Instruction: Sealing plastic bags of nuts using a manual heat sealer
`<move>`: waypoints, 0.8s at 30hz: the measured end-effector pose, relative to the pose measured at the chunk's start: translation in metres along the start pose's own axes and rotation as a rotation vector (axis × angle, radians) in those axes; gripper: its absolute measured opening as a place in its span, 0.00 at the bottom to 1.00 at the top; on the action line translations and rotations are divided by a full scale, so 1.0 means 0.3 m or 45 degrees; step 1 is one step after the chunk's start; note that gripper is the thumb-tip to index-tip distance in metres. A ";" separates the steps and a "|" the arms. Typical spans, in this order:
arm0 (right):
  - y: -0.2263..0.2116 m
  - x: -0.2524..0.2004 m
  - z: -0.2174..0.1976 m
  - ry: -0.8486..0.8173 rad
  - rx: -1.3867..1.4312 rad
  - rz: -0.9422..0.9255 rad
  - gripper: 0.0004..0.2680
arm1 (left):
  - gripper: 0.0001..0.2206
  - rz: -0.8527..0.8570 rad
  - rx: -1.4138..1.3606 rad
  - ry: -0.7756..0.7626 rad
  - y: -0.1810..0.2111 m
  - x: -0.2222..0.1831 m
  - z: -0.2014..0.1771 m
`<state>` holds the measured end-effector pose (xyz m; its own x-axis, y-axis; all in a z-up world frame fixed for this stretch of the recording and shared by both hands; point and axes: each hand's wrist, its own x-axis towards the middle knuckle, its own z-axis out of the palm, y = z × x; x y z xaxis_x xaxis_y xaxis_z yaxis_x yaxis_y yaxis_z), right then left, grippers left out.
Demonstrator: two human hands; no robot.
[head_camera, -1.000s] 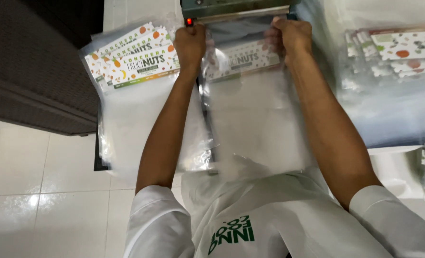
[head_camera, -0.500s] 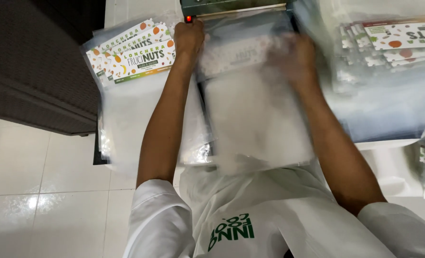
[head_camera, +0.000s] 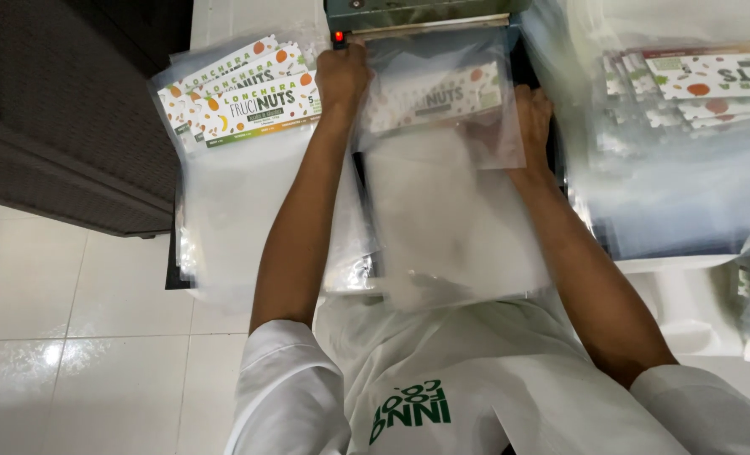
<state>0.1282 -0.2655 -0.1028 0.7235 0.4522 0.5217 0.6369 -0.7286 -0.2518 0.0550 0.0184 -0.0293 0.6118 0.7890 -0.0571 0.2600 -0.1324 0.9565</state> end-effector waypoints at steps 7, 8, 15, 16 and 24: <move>-0.122 0.056 -0.195 -0.300 1.145 1.312 0.11 | 0.20 -0.007 -0.053 -0.046 0.029 -0.128 -0.049; -0.109 0.049 -0.190 -0.295 1.189 1.218 0.10 | 0.20 0.014 -0.072 -0.088 0.036 -0.168 -0.064; -0.100 -0.001 -0.170 -0.208 0.792 0.684 0.07 | 0.21 0.338 0.207 0.062 -0.088 -0.327 -0.368; -0.138 0.006 -0.217 -0.182 0.952 0.736 0.06 | 0.18 0.352 0.406 0.166 -0.114 -0.338 -0.433; -0.210 0.069 -0.326 0.027 1.385 0.770 0.02 | 0.27 0.329 1.066 0.590 -0.301 -0.297 -0.739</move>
<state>0.0769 -0.2606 0.0036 0.9794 0.1770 0.0976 0.1006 -0.0082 -0.9949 -0.1886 0.0930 -0.0472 0.4177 0.8090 0.4135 0.7131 -0.5740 0.4026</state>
